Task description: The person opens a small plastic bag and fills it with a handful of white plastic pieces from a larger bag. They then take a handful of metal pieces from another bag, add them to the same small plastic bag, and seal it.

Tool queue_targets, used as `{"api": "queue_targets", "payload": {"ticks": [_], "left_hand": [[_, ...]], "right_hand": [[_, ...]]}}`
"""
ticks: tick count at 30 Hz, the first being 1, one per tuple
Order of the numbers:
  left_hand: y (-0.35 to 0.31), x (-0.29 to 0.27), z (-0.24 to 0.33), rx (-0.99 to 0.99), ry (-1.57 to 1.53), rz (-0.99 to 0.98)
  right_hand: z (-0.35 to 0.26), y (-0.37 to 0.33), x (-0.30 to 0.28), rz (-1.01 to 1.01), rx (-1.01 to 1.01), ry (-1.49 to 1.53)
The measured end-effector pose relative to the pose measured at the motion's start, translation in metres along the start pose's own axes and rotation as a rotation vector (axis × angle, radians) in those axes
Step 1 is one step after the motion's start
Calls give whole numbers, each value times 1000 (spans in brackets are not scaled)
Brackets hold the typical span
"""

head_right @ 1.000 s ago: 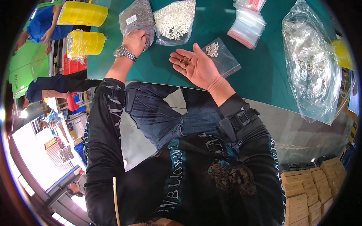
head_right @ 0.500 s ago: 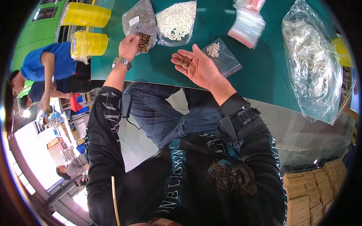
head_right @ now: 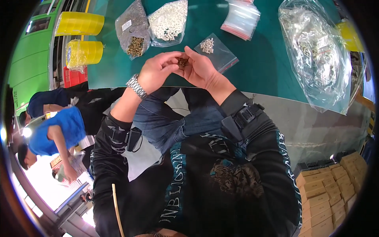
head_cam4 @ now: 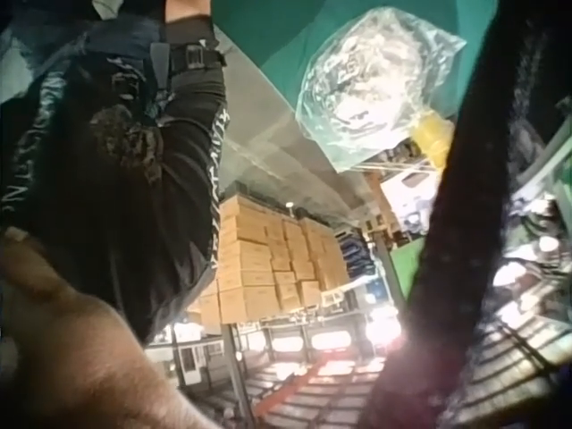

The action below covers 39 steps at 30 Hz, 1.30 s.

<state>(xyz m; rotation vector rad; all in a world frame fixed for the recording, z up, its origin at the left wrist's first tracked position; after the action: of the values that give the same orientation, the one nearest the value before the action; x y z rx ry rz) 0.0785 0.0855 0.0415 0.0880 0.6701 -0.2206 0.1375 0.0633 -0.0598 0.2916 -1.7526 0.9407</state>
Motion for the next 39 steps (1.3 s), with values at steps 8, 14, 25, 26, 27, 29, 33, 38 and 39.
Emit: {"api": "queue_targets", "payload": {"ticks": [8, 14, 25, 26, 27, 29, 33, 38, 39], "left_hand": [[2, -11, -17, -272, -154, 167], [0, 61, 23, 8, 46, 47], [10, 123, 50, 279, 245, 95], [11, 123, 47, 277, 242, 96], [13, 123, 43, 246, 199, 91], [15, 121, 37, 185, 115, 82], [15, 115, 39, 212, 106, 108], [14, 120, 39, 197, 141, 43], [15, 119, 37, 171, 126, 48]], "right_hand": [[-6, -45, -7, 113, -2, 51], [-2, -127, -70, 302, 7, -77], [-45, -173, -96, 550, -244, 27], [-49, -169, -90, 533, -250, 11], [-52, -164, -85, 515, -256, -4], [-58, -157, -79, 497, -259, -21], [-66, -144, -73, 483, -261, -74], [-69, -132, -74, 467, -241, -72], [-69, -132, -76, 484, -240, -67]]}}
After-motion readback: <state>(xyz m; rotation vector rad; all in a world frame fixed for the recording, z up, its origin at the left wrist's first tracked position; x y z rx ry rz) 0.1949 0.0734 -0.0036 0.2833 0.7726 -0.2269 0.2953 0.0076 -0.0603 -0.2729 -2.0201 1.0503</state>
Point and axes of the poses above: each hand's wrist, its own y-axis towards the middle knuckle, its own x-axis out of the palm, z = x × y, the point moved 10 cm from there along y, towards the middle knuckle, and after that the axes turned 11 degrees about z, right-handed, at the moved point
